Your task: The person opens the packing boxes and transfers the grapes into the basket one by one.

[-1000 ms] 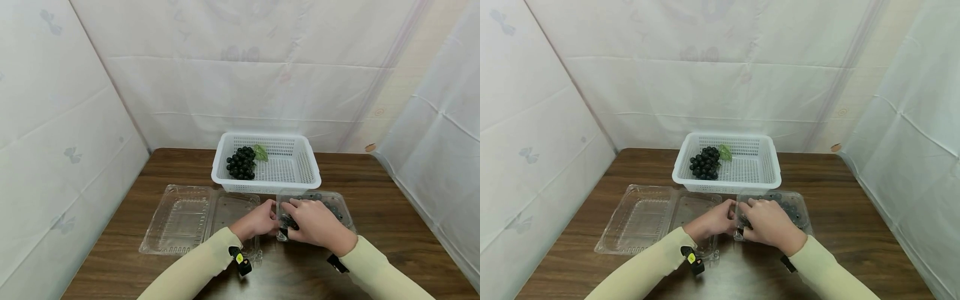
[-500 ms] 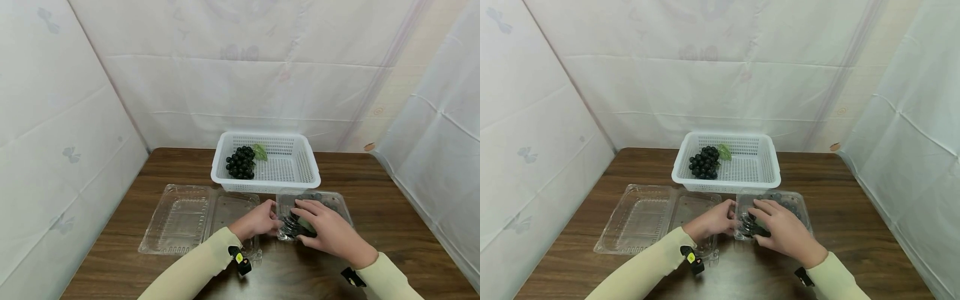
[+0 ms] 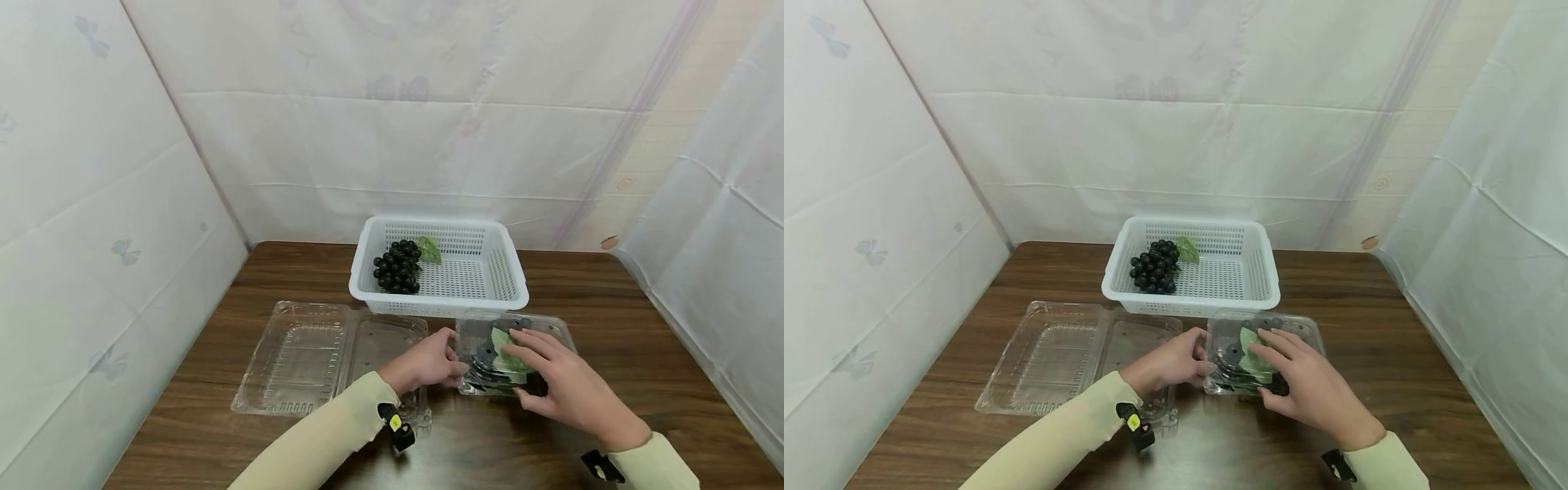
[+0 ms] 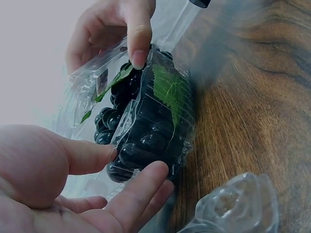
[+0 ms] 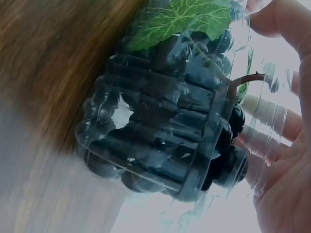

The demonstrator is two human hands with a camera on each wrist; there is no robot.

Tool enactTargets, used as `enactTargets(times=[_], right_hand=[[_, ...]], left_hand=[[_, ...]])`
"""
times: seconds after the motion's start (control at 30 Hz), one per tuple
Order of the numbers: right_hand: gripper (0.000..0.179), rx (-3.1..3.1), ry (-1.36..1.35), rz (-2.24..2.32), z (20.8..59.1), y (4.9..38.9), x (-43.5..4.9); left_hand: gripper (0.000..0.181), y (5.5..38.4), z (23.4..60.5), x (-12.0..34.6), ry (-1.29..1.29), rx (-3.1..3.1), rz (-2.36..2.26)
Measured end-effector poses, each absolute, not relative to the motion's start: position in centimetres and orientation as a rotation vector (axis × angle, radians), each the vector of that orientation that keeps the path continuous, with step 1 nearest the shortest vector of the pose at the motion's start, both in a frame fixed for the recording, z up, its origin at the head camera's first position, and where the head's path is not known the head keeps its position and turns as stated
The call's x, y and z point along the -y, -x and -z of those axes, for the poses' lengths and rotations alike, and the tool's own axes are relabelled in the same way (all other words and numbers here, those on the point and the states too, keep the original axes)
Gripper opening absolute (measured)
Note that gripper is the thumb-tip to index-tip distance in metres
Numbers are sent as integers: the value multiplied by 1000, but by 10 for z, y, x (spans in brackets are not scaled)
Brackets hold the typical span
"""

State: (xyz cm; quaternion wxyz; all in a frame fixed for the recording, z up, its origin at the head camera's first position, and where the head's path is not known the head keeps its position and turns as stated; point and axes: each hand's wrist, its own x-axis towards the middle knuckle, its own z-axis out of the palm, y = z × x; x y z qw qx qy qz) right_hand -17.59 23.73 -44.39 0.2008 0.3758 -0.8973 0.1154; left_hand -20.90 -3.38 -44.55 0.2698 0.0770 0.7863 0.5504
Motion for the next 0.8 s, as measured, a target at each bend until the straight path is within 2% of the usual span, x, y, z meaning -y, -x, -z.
enactTargets(times=[0.8], right_hand=[[73, 2675, -1007, -226, 429, 169, -278]], left_hand=[[64, 209, 448, 34, -187, -2069, -1544]])
